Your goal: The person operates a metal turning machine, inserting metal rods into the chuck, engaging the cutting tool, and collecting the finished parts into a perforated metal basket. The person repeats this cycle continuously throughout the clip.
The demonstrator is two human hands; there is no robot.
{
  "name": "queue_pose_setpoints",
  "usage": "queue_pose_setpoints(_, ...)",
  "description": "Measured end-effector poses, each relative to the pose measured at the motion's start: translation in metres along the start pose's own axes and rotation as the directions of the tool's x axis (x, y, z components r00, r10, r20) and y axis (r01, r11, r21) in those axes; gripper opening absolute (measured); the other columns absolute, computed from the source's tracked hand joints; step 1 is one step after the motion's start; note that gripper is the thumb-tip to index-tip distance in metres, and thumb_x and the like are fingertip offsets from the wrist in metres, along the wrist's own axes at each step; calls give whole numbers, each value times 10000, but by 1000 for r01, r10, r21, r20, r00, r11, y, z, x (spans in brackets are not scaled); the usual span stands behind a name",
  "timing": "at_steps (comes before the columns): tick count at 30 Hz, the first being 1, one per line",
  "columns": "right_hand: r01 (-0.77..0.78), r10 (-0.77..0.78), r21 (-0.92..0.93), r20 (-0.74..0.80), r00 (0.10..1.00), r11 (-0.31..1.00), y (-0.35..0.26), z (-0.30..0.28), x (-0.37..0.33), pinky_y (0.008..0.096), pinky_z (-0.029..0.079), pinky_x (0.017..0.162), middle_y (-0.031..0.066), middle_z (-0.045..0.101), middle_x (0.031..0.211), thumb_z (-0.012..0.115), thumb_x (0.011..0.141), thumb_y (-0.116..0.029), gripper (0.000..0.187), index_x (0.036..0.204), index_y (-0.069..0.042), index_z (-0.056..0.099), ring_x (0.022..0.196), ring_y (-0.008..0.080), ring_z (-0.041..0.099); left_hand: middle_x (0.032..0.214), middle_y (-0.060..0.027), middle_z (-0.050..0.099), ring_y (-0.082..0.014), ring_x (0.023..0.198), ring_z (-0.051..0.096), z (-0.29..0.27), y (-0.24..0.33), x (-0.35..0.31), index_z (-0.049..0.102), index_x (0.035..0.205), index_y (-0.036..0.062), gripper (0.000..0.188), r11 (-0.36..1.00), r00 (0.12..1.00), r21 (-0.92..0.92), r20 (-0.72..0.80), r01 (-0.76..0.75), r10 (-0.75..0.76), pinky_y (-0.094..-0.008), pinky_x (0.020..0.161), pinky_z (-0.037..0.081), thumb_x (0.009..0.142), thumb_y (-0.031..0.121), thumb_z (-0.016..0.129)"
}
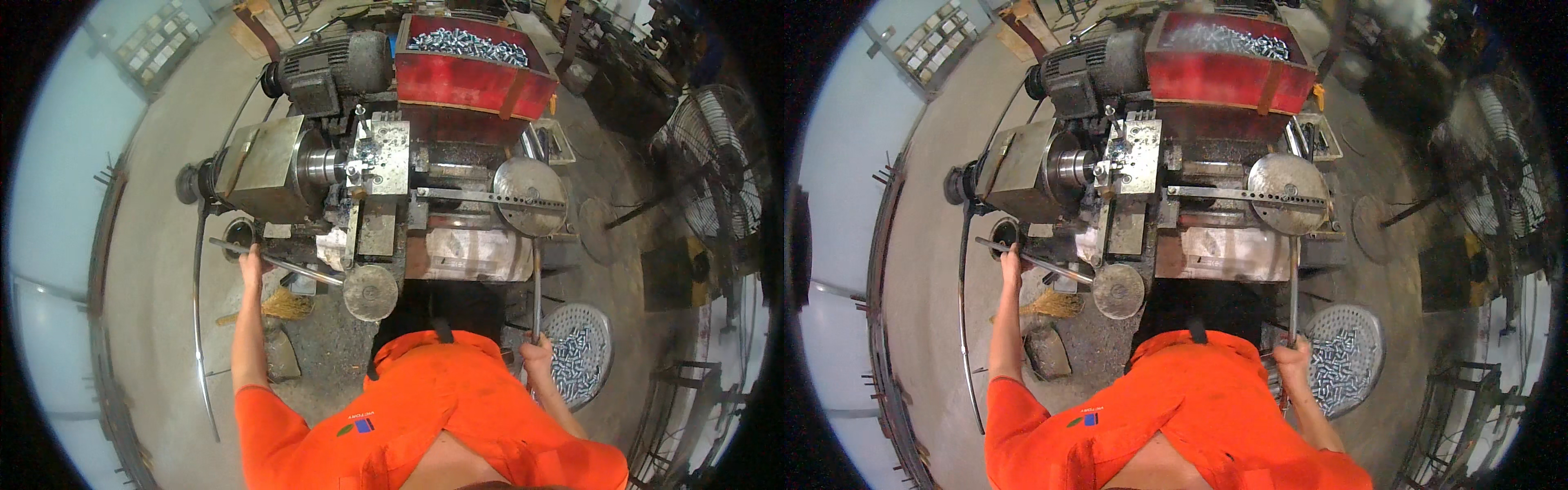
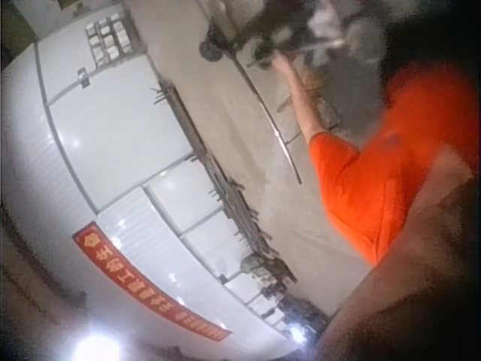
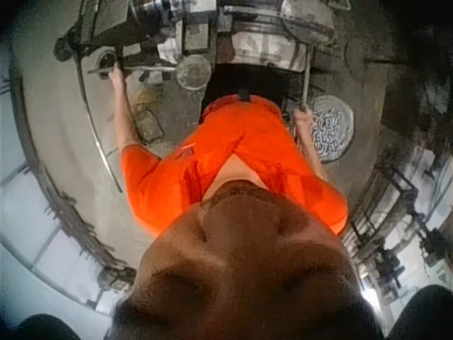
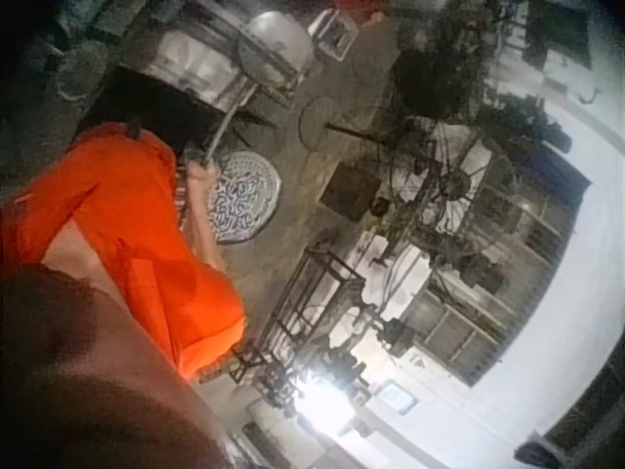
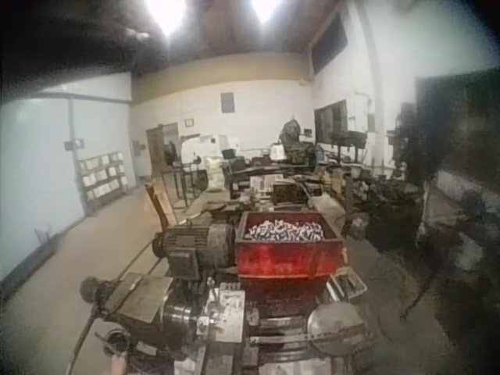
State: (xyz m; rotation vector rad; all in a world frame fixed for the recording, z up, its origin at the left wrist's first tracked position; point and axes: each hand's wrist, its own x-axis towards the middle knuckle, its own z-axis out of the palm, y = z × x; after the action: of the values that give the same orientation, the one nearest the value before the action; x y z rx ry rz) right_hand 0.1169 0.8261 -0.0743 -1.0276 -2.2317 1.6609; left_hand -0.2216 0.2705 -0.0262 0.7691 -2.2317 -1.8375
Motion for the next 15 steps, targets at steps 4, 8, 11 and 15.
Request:
queue_pose_setpoints(4, 98, -78, -227, 98, 992, 969, 2, -21, 12, 284, 373, 501, 27, 500, 606, 578, 622, -140, 252, 831, -3, 607, 542, 134, 447, 602, -140, 588, -264, 451, 602, -21, -1, 15, 509, 909, -26, 341, 970, 981, 215, 130, 111, -141, -339, 411, 524, 867, 311, 479)
queue_pose_setpoints(8, 61, -63, -678, 22, 998, 733, -15, -94, 66, 413, 460, 552, 166, 592, 648, 626, 595, -195, 420, 956, 18, 601, 583, 307, 584, 569, -136, 578, -268, 432, 595, -29, 3, 16, 532, 898, -28, 357, 942, 964, 285, 145, 177, -225, -336, 402, 519, 856, 323, 484)
queue_pose_setpoints(11, -19, -137, -955, -62, 989, 297, -13, -149, 145, 456, 482, 712, 188, 619, 795, 675, 630, -279, 387, 924, -39, 595, 806, 358, 604, 650, -156, 599, -263, 461, 604, -23, -7, 17, 525, 941, -45, 395, 971, 977, 196, 136, 134, -162, -329, 408, 521, 849, 339, 508)
queue_pose_setpoints(15, -105, -531, -986, -158, 833, 128, -26, -170, 232, 443, 457, 803, 143, 600, 959, 639, 670, -255, 534, 1155, -53, 546, 897, 337, 579, 708, -181, 610, -270, 508, 627, -13, -7, 20, 495, 1073, -54, 551, 984, 963, 124, 225, 124, -150, -318, 461, 521, 847, 447, 528)
